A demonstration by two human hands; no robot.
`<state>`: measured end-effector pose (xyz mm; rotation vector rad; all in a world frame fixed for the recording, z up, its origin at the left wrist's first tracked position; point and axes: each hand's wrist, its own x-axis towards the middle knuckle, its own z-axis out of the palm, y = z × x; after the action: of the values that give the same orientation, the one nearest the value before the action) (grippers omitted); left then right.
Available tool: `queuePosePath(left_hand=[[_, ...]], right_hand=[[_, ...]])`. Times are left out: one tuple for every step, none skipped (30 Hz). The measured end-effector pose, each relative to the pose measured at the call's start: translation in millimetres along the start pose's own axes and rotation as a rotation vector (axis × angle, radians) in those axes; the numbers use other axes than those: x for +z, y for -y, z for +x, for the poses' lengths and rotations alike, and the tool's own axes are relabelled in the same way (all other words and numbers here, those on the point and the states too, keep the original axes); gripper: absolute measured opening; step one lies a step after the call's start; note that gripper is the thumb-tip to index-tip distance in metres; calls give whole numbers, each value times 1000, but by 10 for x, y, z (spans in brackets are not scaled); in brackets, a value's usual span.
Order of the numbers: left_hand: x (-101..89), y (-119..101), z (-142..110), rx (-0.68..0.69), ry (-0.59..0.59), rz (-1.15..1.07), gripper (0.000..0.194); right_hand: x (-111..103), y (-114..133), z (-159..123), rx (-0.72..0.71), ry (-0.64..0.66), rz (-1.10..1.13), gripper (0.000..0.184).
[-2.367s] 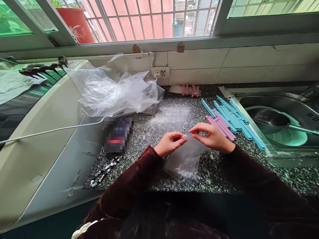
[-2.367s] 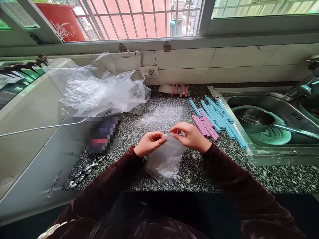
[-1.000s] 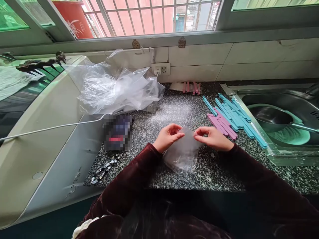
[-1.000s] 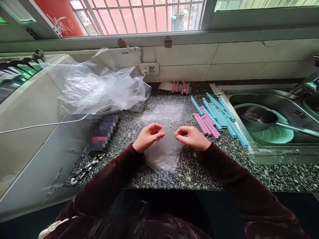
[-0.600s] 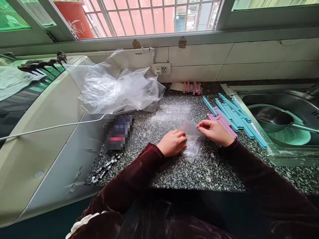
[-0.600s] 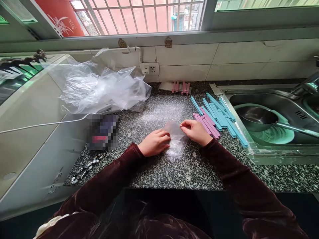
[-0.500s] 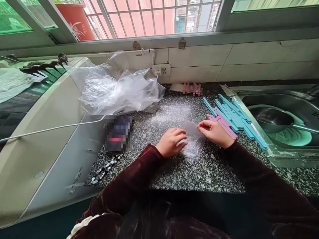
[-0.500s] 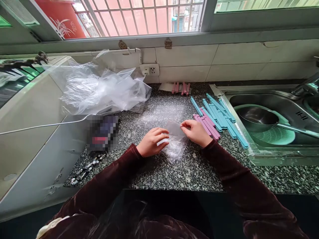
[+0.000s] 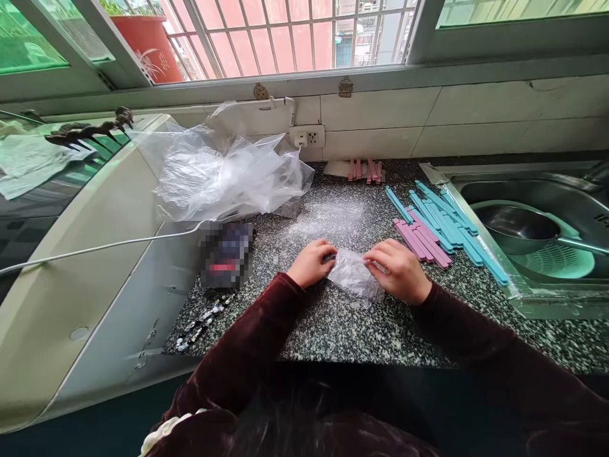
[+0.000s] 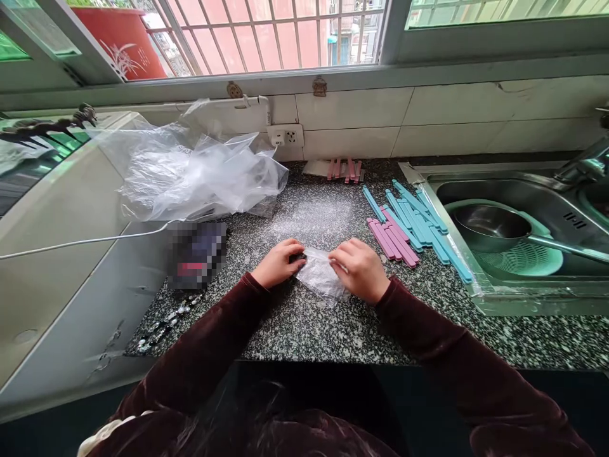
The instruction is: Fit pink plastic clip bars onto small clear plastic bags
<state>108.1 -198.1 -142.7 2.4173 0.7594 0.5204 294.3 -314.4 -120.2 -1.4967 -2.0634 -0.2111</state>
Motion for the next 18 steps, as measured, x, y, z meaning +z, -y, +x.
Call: queuePosePath(left_hand=[[5,6,2,4,3,14,12],[11,10,2,5,2,24,12],[16,13,2,2,0,29,12],[18,13,2,-5,-9,30,13],[18,12,1,-19,-26,25,13],[15,7,-1,-38,-55,18,14],[11,0,-3,-59,-94,11,14],[8,-11,-6,-75,-135,4,14],[6,-23,-10,-81,-168,-4,14],[8,-37,-14,-70,-182,-12,13],[15,-49,-18,-44,-176,-17,13],[25,-59,-21,-9,-152,-16,12],[39,-65,-23,27,-115,-6,12],[55,-67,-23,57,-77,13,11],[69,-63,-21,78,-41,39,9],[82,-57,-19,90,-12,65,7],[90,-48,-16,97,12,84,6],[95,-38,-13,98,27,92,6]], right_hand=[[10,37,-12,-27,27,-23,19],[22,66,-24,-49,57,-39,20],[37,89,-36,-68,90,-50,20],[52,106,-48,-85,122,-55,21],[69,117,-60,-100,151,-57,20],[86,124,-72,-113,176,-58,19],[102,128,-82,-121,199,-59,18],[116,130,-92,-126,216,-60,17],[128,131,-99,-130,230,-60,17],[138,130,-105,-133,238,-58,17],[144,128,-109,-135,243,-52,20],[149,125,-112,-136,247,-41,23],[150,121,-114,-135,249,-27,26],[151,116,-115,-128,249,-9,28],[150,110,-115,-110,250,8,28],[148,104,-116,-89,256,22,26],[146,97,-117,-69,271,30,23],[142,91,-116,-56,294,34,20]])
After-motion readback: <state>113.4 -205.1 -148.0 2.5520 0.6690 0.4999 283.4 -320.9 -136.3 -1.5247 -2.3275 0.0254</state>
